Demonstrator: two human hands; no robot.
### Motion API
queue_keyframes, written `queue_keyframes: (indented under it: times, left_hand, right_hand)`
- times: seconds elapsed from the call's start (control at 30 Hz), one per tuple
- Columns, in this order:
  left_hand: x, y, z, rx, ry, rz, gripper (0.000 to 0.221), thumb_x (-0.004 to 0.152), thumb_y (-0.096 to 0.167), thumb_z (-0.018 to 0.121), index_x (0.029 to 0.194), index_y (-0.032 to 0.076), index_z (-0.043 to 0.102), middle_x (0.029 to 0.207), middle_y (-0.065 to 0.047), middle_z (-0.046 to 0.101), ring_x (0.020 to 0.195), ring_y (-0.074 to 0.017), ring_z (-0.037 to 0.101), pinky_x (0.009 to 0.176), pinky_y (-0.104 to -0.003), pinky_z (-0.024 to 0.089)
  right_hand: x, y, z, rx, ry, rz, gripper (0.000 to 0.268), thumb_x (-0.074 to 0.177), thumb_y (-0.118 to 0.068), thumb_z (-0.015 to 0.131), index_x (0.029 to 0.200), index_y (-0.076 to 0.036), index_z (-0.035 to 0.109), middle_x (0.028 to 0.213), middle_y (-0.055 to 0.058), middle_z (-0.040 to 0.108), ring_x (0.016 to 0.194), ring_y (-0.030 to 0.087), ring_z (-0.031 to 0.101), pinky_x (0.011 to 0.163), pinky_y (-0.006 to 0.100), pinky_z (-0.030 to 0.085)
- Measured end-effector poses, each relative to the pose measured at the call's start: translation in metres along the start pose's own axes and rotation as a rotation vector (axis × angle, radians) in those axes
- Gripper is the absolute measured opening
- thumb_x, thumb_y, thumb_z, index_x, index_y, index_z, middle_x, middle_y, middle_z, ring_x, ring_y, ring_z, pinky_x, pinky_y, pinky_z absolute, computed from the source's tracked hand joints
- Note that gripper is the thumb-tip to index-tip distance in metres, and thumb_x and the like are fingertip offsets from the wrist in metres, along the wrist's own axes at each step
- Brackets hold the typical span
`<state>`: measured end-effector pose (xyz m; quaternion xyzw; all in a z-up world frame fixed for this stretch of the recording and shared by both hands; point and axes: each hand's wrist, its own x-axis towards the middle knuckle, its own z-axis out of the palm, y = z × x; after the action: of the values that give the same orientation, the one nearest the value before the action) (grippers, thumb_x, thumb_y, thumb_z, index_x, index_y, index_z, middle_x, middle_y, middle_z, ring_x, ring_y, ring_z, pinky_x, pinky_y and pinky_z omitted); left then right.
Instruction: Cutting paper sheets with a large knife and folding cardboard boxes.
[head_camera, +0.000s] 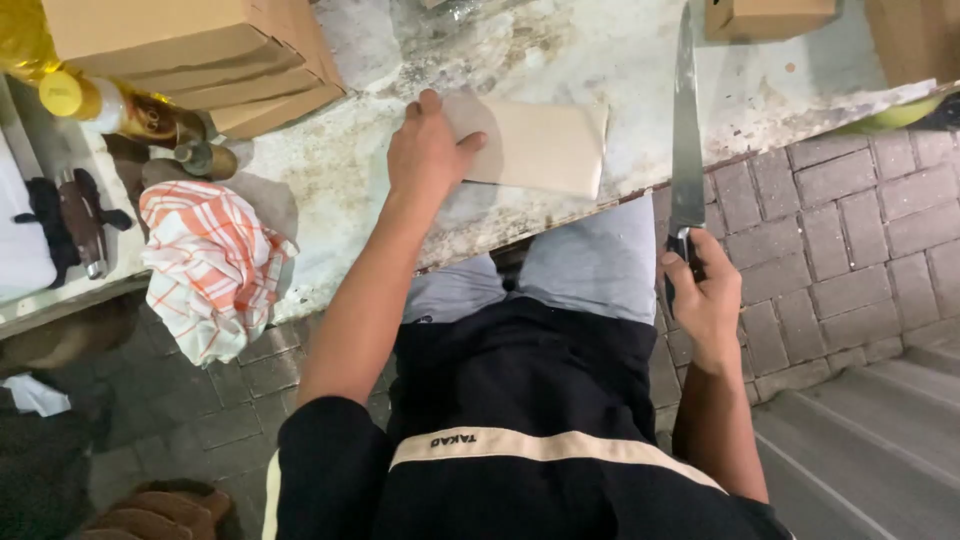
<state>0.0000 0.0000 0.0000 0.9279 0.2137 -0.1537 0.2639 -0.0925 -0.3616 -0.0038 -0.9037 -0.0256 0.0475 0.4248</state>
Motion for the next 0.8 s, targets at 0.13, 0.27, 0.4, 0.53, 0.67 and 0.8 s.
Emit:
queue_keyframes:
  times: [0.13, 0.27, 0.4, 0.53, 0.67, 0.8]
  left_hand:
    - [-0.06, -0.005, 0.002, -0.312, 0.128, 0.025, 0.059, 0.089, 0.022, 0.07, 0.13, -0.004, 0.035, 0.103, -0.029, 0.062, 0.087, -0.0448, 0.071, 0.069, -0.046, 0.063]
    - [-0.07, -0.016, 0.004, -0.737, 0.117, -0.011, 0.067, 0.086, 0.003, 0.064, 0.139, -0.003, 0.024, 0.076, -0.011, 0.068, 0.052, -0.0183, 0.07, 0.05, -0.024, 0.061]
    - [-0.08, -0.026, 0.0, -0.272, 0.256, 0.386, 0.067, 0.077, 0.02, 0.085, 0.133, 0.001, 0.051, 0.111, -0.016, 0.057, 0.108, -0.0319, 0.061, 0.086, -0.043, 0.055]
    - [-0.059, -0.052, 0.019, 0.217, 0.269, 0.803, 0.067, 0.076, 0.037, 0.085, 0.129, 0.004, 0.061, 0.135, -0.02, 0.052, 0.132, -0.0371, 0.044, 0.103, -0.052, 0.038]
    - [-0.024, -0.075, 0.044, 0.225, 0.343, 0.997, 0.014, 0.093, 0.022, 0.066, 0.103, 0.013, 0.07, 0.105, -0.006, 0.068, 0.112, -0.0269, 0.062, 0.098, -0.044, 0.042]
    - [-0.017, -0.058, 0.018, 0.066, 0.286, 0.888, 0.006, 0.086, 0.023, 0.072, 0.083, 0.02, 0.068, 0.081, 0.005, 0.068, 0.083, -0.0197, 0.067, 0.074, -0.036, 0.048]
  right_hand:
    - [-0.008, 0.031, 0.005, 0.294, 0.004, -0.067, 0.019, 0.099, 0.0, 0.058, 0.117, 0.005, 0.062, 0.076, 0.017, 0.066, 0.063, 0.026, 0.064, 0.061, 0.036, 0.05]
    - [-0.013, 0.036, 0.004, 0.342, -0.075, -0.026, 0.017, 0.096, -0.001, 0.058, 0.112, 0.004, 0.063, 0.075, 0.016, 0.067, 0.06, 0.023, 0.064, 0.058, 0.035, 0.052]
    - [-0.021, 0.038, 0.003, 0.322, -0.139, -0.053, 0.016, 0.096, -0.002, 0.059, 0.108, 0.006, 0.063, 0.069, 0.016, 0.067, 0.056, 0.023, 0.062, 0.056, 0.035, 0.05]
    - [-0.031, 0.038, 0.002, 0.345, -0.21, -0.062, 0.012, 0.096, -0.005, 0.058, 0.102, 0.003, 0.066, 0.063, 0.013, 0.066, 0.052, 0.021, 0.061, 0.055, 0.031, 0.05]
    - [-0.038, 0.03, 0.002, 0.224, -0.274, -0.082, 0.022, 0.09, -0.011, 0.065, 0.109, 0.002, 0.066, 0.069, 0.015, 0.067, 0.06, 0.021, 0.057, 0.058, 0.038, 0.048]
    - [-0.047, 0.047, -0.007, 0.332, -0.382, 0.002, 0.014, 0.09, -0.011, 0.064, 0.1, -0.002, 0.069, 0.063, 0.011, 0.069, 0.053, 0.016, 0.06, 0.052, 0.033, 0.051]
